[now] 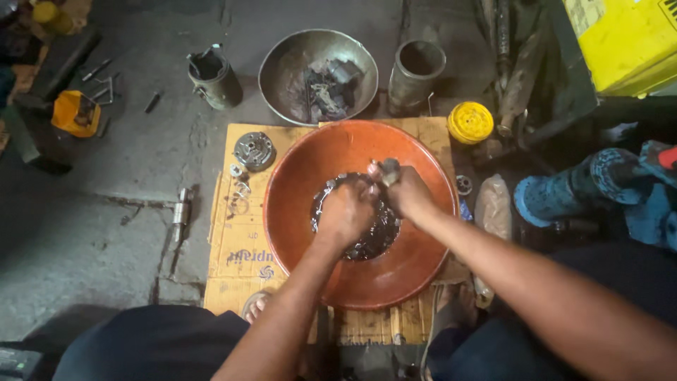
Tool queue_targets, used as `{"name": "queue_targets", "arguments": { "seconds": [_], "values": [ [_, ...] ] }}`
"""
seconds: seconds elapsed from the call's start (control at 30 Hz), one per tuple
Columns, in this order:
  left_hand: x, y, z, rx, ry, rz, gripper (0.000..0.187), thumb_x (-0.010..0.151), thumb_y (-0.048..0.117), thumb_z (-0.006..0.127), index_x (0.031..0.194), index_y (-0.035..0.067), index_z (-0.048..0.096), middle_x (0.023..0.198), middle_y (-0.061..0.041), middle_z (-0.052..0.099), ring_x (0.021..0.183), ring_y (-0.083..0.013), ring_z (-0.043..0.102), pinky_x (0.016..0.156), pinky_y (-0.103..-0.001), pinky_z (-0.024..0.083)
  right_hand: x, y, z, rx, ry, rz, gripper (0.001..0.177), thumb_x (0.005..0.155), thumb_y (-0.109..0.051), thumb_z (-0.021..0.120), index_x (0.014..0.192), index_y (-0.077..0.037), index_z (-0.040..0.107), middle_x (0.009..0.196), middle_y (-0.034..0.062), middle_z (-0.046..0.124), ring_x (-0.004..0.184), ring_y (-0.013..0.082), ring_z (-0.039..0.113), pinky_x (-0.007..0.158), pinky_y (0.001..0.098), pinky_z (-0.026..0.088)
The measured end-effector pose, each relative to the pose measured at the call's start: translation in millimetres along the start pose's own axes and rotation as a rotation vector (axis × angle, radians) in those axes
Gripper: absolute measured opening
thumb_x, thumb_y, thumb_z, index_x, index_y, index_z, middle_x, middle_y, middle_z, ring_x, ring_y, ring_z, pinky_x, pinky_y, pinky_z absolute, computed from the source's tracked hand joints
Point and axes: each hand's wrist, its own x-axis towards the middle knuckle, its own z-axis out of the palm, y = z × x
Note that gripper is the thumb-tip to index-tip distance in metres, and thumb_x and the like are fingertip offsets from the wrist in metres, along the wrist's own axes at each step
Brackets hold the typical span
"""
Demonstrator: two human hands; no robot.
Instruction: The person cleans various small mechanical components by hand in a bowl of dark fluid, scrubbing them and rinsing them before setting them aside on a cardboard surface.
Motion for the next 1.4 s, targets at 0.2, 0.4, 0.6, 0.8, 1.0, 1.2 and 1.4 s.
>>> {"name": "queue_targets", "arguments": {
  "seconds": [0.2, 0.4, 0.6, 0.8, 1.0, 1.2, 1.4],
  "values": [
    [0, -11, 13, -0.012, 0.016, 0.010, 0.033, 0.096, 0.034, 0.055, 0.099, 0.006, 0.073, 0.098, -0.027, 0.072, 0.097, -0.0458, 0.067, 0.089, -0.053, 0.051, 4, 20, -3, -0.468, 0.340, -0.670, 0.033, 0.099, -0.034, 0.064, 0.094, -0.002, 0.072, 0.082, 0.0159, 0.071, 0.073, 0.0247, 0.070, 0.067, 0.0375, 0.053],
    [4, -14, -4, -0.038, 0.119, 0.165, 0.033, 0.096, 0.034, 0.057, 0.099, 0.006, 0.074, 0.099, -0.023, 0.072, 0.095, -0.0448, 0.067, 0.085, -0.051, 0.051, 13, 21, -2, 0.264, -0.103, -0.044, 0.038, 0.102, -0.044, 0.067, 0.087, -0.010, 0.072, 0.073, 0.0027, 0.069, 0.057, 0.0169, 0.055, 0.050, 0.0339, 0.039],
    [1, -18, -2, -0.083, 0.022, 0.140, 0.031, 0.095, 0.034, 0.059, 0.099, 0.006, 0.073, 0.090, -0.019, 0.073, 0.089, -0.0392, 0.071, 0.082, -0.047, 0.053, 4, 7, -6, -0.189, 0.018, -0.093, 0.042, 0.102, -0.045, 0.067, 0.094, -0.004, 0.074, 0.072, 0.0105, 0.070, 0.061, 0.0254, 0.061, 0.057, 0.0382, 0.047],
    [4, -10, 4, -0.261, 0.173, 0.383, 0.025, 0.098, 0.025, 0.060, 0.098, 0.002, 0.071, 0.090, -0.019, 0.070, 0.083, -0.0372, 0.068, 0.074, -0.044, 0.052, -17, -21, -15, -0.608, 0.388, -0.843, 0.029, 0.094, -0.009, 0.063, 0.122, -0.001, 0.068, 0.101, 0.0208, 0.073, 0.090, 0.0373, 0.072, 0.081, 0.0425, 0.057],
    [-1, 21, -14, -0.954, -0.259, -0.331, 0.021, 0.099, 0.023, 0.058, 0.084, 0.010, 0.064, 0.058, 0.005, 0.043, 0.047, -0.0075, 0.038, 0.041, -0.027, 0.028, -18, -29, -4, -0.394, 0.485, -0.768, 0.033, 0.091, -0.006, 0.062, 0.122, 0.005, 0.065, 0.106, 0.0193, 0.074, 0.099, 0.0336, 0.072, 0.086, 0.0423, 0.055],
    [4, 5, -25, -0.826, -0.150, -0.205, 0.016, 0.093, 0.014, 0.055, 0.085, 0.007, 0.067, 0.057, 0.004, 0.044, 0.044, -0.0100, 0.037, 0.038, -0.029, 0.026, 8, -42, -30, 0.420, 0.255, -0.180, 0.038, 0.106, -0.040, 0.061, 0.107, -0.003, 0.071, 0.091, 0.0068, 0.072, 0.075, 0.0163, 0.066, 0.067, 0.0320, 0.049],
    [4, -14, -37, -0.845, -0.068, -0.547, 0.043, 0.104, 0.041, 0.045, 0.097, 0.008, 0.071, 0.058, 0.003, 0.045, 0.043, -0.0110, 0.038, 0.040, -0.030, 0.032, 28, 1, -46, 0.413, 0.191, 0.008, 0.039, 0.097, -0.048, 0.061, 0.109, -0.011, 0.068, 0.091, -0.0005, 0.072, 0.073, 0.0137, 0.066, 0.057, 0.0339, 0.051]
  ]
}}
